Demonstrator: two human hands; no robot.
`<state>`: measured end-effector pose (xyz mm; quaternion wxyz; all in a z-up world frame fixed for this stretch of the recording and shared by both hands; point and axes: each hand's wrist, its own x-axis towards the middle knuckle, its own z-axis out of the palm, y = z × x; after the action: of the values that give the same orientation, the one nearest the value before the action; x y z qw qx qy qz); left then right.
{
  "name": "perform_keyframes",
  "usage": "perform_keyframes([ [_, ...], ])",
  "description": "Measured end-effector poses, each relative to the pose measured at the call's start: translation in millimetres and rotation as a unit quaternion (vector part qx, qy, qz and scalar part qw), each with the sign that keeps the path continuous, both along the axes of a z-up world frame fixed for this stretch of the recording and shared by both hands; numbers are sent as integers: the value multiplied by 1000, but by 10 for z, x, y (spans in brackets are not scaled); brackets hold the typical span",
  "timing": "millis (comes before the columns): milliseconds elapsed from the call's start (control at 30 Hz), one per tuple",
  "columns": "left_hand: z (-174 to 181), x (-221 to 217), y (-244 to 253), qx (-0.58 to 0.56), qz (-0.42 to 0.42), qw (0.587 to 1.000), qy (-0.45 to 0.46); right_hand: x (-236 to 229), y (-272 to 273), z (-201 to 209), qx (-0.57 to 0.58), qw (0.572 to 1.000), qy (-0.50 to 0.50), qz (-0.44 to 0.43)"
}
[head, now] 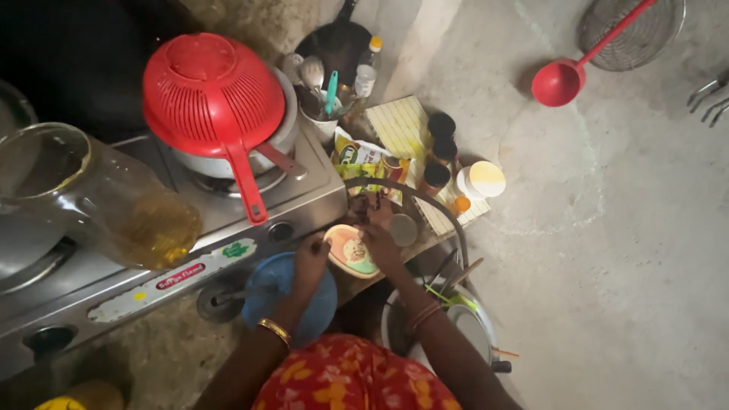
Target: Organizing and tidying various food containers and kitchen utensils on a counter.
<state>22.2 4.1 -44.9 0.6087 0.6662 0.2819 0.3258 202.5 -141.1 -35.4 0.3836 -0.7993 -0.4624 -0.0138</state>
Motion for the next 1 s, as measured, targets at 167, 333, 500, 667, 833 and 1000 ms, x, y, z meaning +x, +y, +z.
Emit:
perform_keyframes([
  [167, 106, 54, 42, -149, -46, 986, 53, 85, 206, 929, -6, 983, -182, 1],
  [333, -405, 237, -136, 100, 27, 990, 95, 135, 317, 832, -67, 993, -85, -57],
  [500, 145, 77, -316, 169, 39, 983, -62, 427, -244, 793, -26, 978, 38, -202],
  [667, 1327, -299, -310, 79, -14, 986, -143, 93, -974, 1491, 350, 886, 303, -22],
  [833, 2119, -507, -416, 50, -74, 992, -84, -1087, -747, 2262, -28, 998, 57, -2],
  [1000, 2369, -673, -537, 145, -59, 987, -44, -1858, -559, 2972, -22, 964, -260, 44],
])
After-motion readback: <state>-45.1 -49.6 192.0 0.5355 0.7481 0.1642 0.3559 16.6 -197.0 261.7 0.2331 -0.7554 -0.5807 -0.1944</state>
